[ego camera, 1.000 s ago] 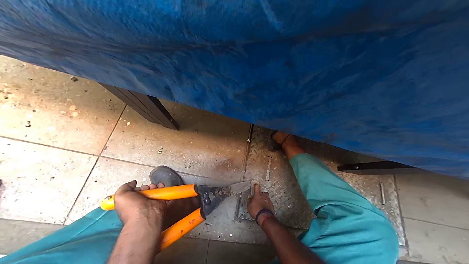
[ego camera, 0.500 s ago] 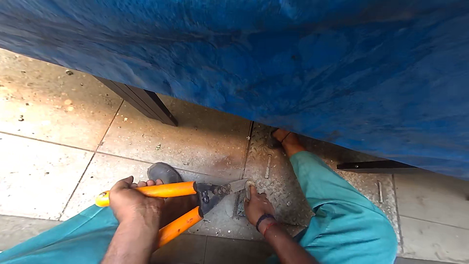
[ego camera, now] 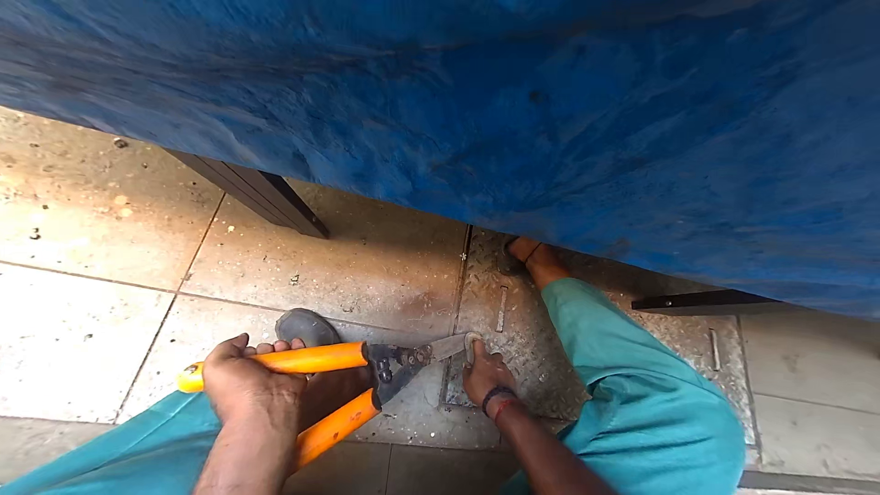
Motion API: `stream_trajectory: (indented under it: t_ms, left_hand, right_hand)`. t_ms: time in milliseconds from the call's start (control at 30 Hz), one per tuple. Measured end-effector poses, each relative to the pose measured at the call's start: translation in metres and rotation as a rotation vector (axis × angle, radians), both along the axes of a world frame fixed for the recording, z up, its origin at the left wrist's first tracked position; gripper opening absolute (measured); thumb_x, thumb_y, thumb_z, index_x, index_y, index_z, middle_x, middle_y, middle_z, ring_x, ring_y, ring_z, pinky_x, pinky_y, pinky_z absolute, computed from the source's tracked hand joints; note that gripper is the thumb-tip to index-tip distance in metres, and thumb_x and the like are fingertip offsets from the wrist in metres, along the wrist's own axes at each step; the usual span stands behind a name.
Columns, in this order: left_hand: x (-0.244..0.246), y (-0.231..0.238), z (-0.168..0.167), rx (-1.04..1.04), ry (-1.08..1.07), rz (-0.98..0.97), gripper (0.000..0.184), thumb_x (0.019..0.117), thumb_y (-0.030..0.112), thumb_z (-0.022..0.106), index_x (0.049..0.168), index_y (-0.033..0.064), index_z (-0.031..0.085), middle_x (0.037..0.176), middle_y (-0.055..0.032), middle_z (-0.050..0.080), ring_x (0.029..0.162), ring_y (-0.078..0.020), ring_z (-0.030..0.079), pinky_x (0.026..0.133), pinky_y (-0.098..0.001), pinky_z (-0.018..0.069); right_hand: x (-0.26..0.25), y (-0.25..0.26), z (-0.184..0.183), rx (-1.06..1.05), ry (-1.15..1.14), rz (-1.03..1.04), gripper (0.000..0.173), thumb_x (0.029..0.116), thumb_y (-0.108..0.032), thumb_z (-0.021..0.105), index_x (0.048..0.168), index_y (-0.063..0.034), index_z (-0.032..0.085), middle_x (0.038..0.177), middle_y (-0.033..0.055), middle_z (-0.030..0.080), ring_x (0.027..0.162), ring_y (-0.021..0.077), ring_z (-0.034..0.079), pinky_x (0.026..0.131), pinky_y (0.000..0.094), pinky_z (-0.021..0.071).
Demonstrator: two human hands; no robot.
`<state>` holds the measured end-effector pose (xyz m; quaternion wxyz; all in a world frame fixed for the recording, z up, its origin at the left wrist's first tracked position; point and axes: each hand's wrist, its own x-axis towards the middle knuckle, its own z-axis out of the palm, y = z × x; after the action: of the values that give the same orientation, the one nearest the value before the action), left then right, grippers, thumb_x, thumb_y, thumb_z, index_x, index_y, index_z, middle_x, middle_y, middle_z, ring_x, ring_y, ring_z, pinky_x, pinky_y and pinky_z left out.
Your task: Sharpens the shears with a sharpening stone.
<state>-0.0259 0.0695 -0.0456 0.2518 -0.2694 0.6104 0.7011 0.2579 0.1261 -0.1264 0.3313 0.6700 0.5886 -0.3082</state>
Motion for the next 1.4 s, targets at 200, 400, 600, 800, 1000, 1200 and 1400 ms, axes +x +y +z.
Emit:
stream_trajectory:
  t_ms: [200, 400, 600, 800, 1000, 1200, 1400]
  left_hand:
    - [-0.002, -0.005, -0.005, -0.009, -0.009, 0.029, 0.017, 0.0992, 0.022, 0.050, 0.086, 0.0205, 0.040, 0.062, 0.0029, 0.038, 0.052, -0.0135, 0.047, 0.059, -0.0360, 0.0531]
    - [-0.003, -0.004, -0.008, -0.012, 0.002, 0.016, 0.018, 0.0995, 0.023, 0.049, 0.084, 0.0207, 0.039, 0.062, 0.0034, 0.038, 0.053, -0.0136, 0.047, 0.058, -0.0357, 0.0522]
    - [0.000, -0.001, -0.004, 0.001, 0.006, 0.005, 0.019, 0.0998, 0.023, 0.049, 0.083, 0.0206, 0.039, 0.062, 0.0034, 0.039, 0.053, -0.0124, 0.048, 0.058, -0.0342, 0.0526]
    - [-0.005, -0.006, -0.011, 0.005, 0.010, 0.003, 0.019, 0.1002, 0.023, 0.049, 0.084, 0.0203, 0.039, 0.063, 0.0036, 0.039, 0.054, -0.0127, 0.047, 0.060, -0.0355, 0.0529]
    - [-0.004, -0.002, -0.010, 0.017, 0.008, 0.006, 0.020, 0.0997, 0.023, 0.050, 0.083, 0.0210, 0.039, 0.062, 0.0038, 0.038, 0.054, -0.0125, 0.047, 0.060, -0.0348, 0.0529]
    - [-0.004, -0.005, -0.011, 0.005, 0.013, 0.015, 0.020, 0.0999, 0.023, 0.049, 0.083, 0.0207, 0.040, 0.061, 0.0038, 0.038, 0.052, -0.0128, 0.048, 0.059, -0.0341, 0.0526]
    - [-0.001, -0.001, -0.005, 0.018, 0.026, -0.002, 0.019, 0.0993, 0.022, 0.049, 0.083, 0.0210, 0.040, 0.061, 0.0037, 0.038, 0.053, -0.0127, 0.047, 0.059, -0.0347, 0.0523]
  right_hand:
    - [0.001, 0.014, -0.017, 0.009, -0.033, 0.017, 0.062, 0.0990, -0.036, 0.055, 0.156, -0.0224, 0.036, 0.132, 0.0184, 0.064, 0.122, 0.0346, 0.064, 0.095, 0.0522, 0.0555]
    - [-0.009, -0.006, 0.019, -0.006, 0.029, 0.078, 0.066, 0.0987, -0.040, 0.056, 0.159, -0.0283, 0.034, 0.137, 0.0209, 0.058, 0.116, 0.0366, 0.066, 0.091, 0.0521, 0.0572]
    - [0.019, 0.017, -0.028, -0.010, -0.040, 0.016, 0.066, 0.0989, -0.037, 0.056, 0.159, -0.0266, 0.033, 0.138, 0.0212, 0.059, 0.123, 0.0369, 0.063, 0.094, 0.0536, 0.0560]
    - [0.015, 0.006, -0.022, 0.001, -0.029, 0.021, 0.065, 0.1010, -0.041, 0.053, 0.161, -0.0271, 0.032, 0.137, 0.0217, 0.059, 0.120, 0.0373, 0.064, 0.094, 0.0532, 0.0556]
    - [0.022, 0.014, -0.028, 0.014, -0.019, 0.046, 0.064, 0.1003, -0.040, 0.055, 0.160, -0.0285, 0.034, 0.137, 0.0206, 0.059, 0.122, 0.0362, 0.064, 0.095, 0.0530, 0.0553]
    - [0.002, 0.001, 0.000, -0.010, 0.009, 0.051, 0.066, 0.1014, -0.040, 0.053, 0.162, -0.0254, 0.029, 0.136, 0.0215, 0.060, 0.120, 0.0376, 0.064, 0.093, 0.0534, 0.0561]
    - [-0.012, -0.031, 0.031, 0.021, 0.067, 0.113, 0.067, 0.1011, -0.042, 0.053, 0.163, -0.0318, 0.028, 0.137, 0.0247, 0.055, 0.106, 0.0376, 0.069, 0.087, 0.0513, 0.0586]
